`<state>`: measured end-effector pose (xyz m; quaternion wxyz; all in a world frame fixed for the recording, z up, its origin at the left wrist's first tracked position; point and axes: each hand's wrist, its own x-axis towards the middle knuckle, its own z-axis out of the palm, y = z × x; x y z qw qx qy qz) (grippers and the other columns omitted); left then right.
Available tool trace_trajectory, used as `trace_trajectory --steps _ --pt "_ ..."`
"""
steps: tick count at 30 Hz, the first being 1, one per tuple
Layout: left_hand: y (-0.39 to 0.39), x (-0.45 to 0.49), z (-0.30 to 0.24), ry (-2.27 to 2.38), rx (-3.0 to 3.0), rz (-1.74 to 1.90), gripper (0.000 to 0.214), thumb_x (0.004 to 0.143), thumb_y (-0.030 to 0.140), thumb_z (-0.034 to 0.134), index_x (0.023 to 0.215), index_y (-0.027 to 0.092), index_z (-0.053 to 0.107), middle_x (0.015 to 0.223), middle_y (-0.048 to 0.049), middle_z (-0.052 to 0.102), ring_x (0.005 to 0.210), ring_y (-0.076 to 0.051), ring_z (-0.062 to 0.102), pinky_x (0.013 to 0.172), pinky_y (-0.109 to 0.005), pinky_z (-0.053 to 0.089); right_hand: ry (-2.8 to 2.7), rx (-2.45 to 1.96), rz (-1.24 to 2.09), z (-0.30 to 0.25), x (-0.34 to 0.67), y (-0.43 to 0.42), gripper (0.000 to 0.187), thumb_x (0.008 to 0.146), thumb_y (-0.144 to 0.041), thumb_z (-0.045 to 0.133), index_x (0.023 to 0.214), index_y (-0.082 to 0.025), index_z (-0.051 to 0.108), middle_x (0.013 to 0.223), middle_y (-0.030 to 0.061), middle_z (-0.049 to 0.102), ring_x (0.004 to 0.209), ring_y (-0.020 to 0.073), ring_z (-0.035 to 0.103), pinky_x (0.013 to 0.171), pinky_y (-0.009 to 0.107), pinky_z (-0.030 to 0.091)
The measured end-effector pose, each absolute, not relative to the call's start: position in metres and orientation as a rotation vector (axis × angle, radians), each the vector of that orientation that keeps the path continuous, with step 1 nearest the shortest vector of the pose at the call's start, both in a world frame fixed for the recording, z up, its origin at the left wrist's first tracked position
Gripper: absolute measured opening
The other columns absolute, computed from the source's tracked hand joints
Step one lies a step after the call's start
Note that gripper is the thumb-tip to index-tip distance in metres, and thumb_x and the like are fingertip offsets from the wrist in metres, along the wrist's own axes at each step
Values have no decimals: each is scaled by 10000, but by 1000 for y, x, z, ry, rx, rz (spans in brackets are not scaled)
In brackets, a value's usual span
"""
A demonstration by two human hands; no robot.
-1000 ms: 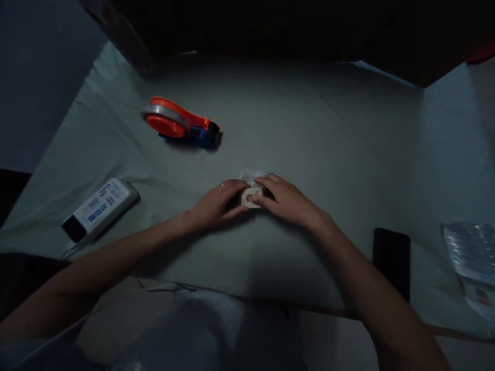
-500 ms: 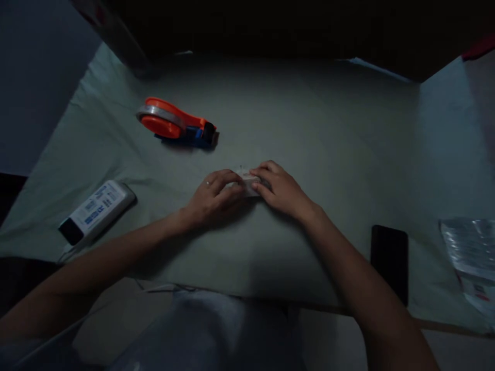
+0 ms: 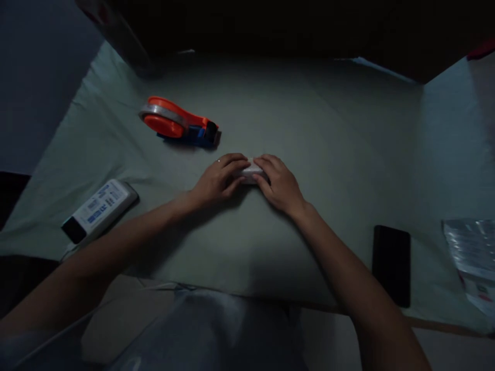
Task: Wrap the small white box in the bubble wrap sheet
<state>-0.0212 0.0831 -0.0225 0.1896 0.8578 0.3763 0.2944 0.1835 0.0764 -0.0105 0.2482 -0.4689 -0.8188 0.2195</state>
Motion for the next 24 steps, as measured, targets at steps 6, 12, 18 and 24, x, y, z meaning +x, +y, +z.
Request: trace_trajectory --steps 6,12,18,24 --pt "106 -22 -27 1124 2321 803 551 902 438 486 1342 118 400 1310 -176 506 1246 -259 457 1060 -439 364 -2147 -1386 682 -15 174 115 305 912 -361 424 1098 -189 593 1104 122 634 1070 249 565 962 431 431" --pt "109 -18 -40 1092 2348 759 789 747 369 690 1400 148 308 1424 -192 347 1349 -310 316 1109 -472 300 -1985 -1365 674 -18 165 121 237 886 -296 454 1048 -198 595 1080 104 637 1044 221 576 944 382 432" --pt "110 -11 -25 1131 2111 808 620 776 337 643 1322 147 418 1272 -147 531 1155 -255 524 993 -405 424 -1997 -1305 875 -3 179 108 515 757 -446 638 1208 -214 553 1256 106 572 1152 266 531 976 432 409" --pt "72 -15 9 1007 1916 775 696 711 425 724 1307 200 442 1321 -138 494 1114 -241 550 872 -339 496 -1451 -1435 1405 15 181 75 323 726 -495 651 761 -175 625 661 -2 591 609 134 560 569 268 452"
